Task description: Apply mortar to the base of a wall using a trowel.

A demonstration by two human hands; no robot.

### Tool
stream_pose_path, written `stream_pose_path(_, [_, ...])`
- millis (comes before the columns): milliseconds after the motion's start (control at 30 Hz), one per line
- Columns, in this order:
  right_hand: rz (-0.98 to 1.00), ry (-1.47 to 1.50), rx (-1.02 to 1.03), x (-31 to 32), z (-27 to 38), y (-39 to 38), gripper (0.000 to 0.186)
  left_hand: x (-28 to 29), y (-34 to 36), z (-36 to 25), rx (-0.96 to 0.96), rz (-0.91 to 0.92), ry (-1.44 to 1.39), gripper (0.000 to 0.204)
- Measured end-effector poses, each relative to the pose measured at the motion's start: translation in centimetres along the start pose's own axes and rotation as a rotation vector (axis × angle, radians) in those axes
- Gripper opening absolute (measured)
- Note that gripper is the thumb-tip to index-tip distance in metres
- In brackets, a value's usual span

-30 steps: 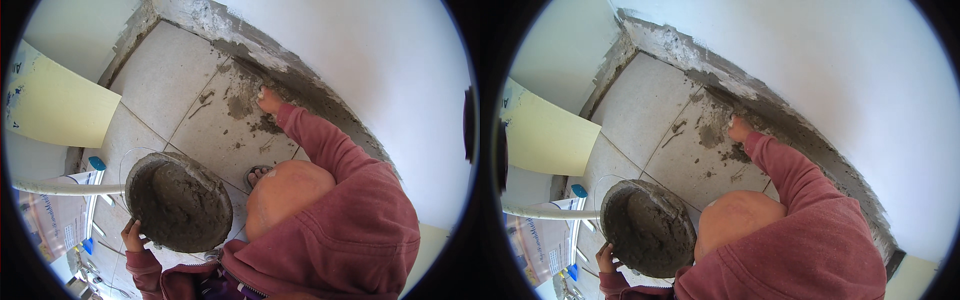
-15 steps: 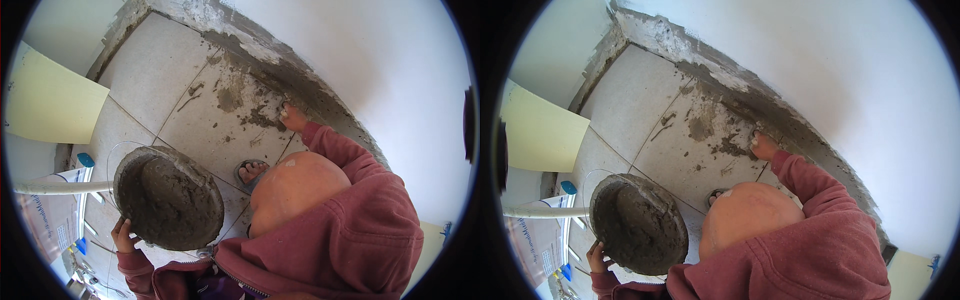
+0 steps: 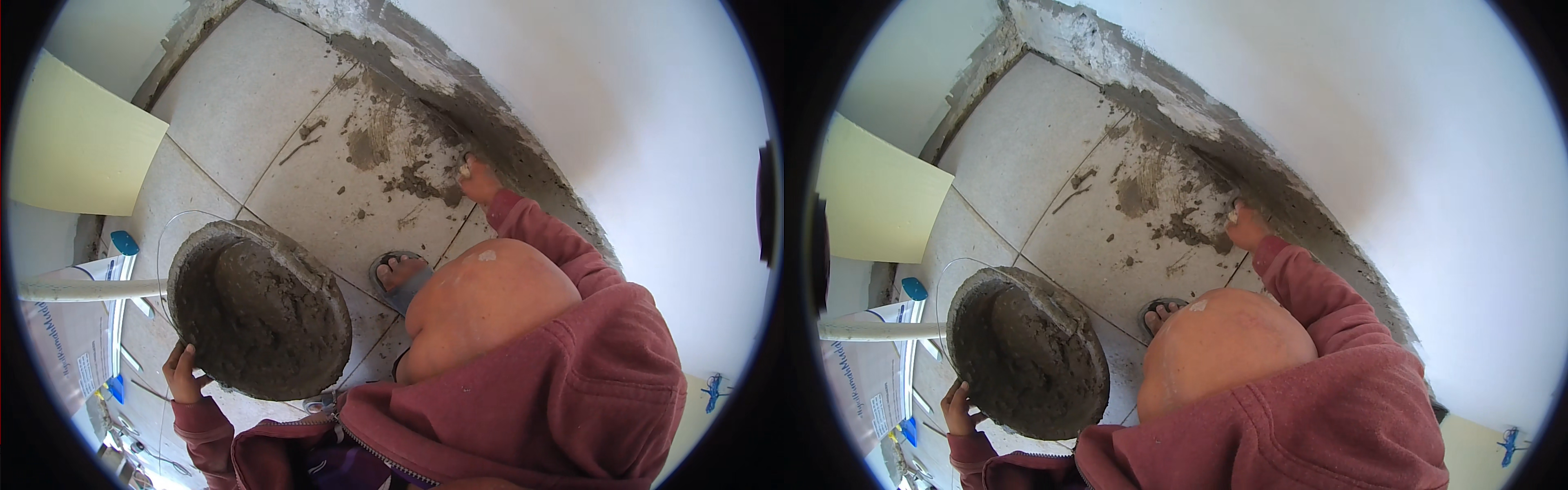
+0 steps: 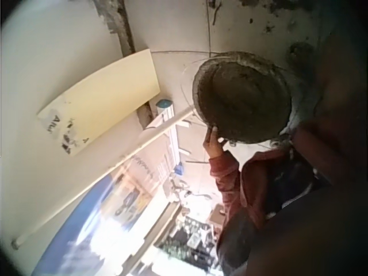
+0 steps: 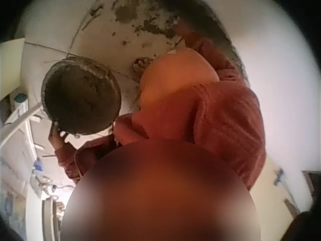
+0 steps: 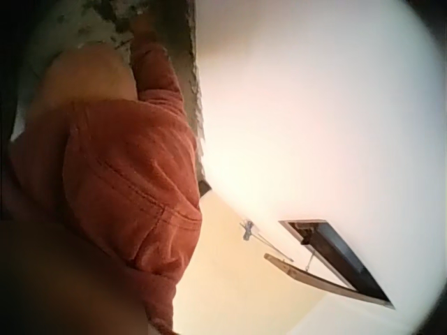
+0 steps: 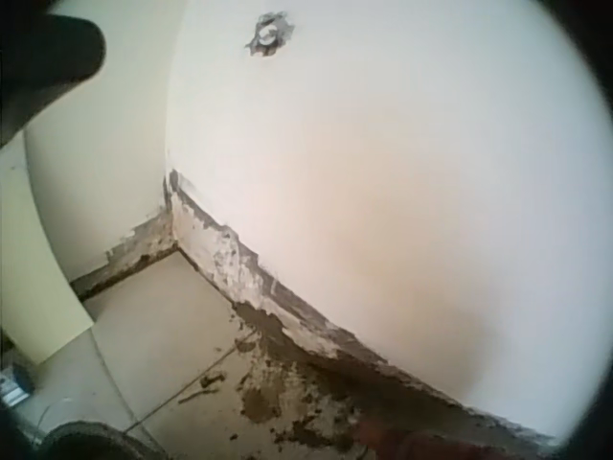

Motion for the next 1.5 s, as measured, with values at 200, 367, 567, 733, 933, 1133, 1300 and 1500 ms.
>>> stream_pose_path(200, [-0.087,-0.018,0.018,1.9,3.9,-0.9,0.041,0.3,0.2,0.3,0.002,-0.026,0.037,0.047])
stream_pose_path(367, [0.049,0.047,0.083,1.1,5.6,4.3,0.039,0.2,0.1,0.2,0.002,-0.006,0.009,0.047])
stream_pose_path(567, [-0.156,0.218,0.111,2.5,7.3,2.0,0.042,-0.3,0.0,0.3,-0.022,-0.062,-0.011,0.050])
stream_pose_path(733, [0.022,0.051,0.139,-0.5,6.1,4.8,0.046,-0.3,-0.4,-0.9,0.000,-0.035,0.028,0.050])
stream_pose_path(933, [0.021,0.243,0.093,1.5,10.2,8.4,0.045,-0.1,-0.1,-0.1,-0.016,-0.065,0.025,0.050])
stream_pose_path(1133, [0.024,-0.007,0.179,0.6,12.5,7.6,0.045,0.0,0.1,0.6,-0.022,-0.068,0.030,0.048])
stream_pose_path(1300, [-0.063,0.057,0.183,0.9,14.2,11.4,0.043,-0.2,0.3,0.2,-0.040,-0.039,0.022,0.045])
stream_pose_path(1500, [-0.040,0.421,0.138,2.3,14.5,8.0,0.037,-0.5,-0.5,-0.5,-0.006,-0.038,0.006,0.046])
Point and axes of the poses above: each hand's wrist, its own y-axis towards the middle knuckle, its own x-axis out of the back of the hand, z = x × y, the point moved 4 cm from there along y, towards the middle knuckle, and after that the axes turned 6 degrees about -x, right-handed, at the moved point
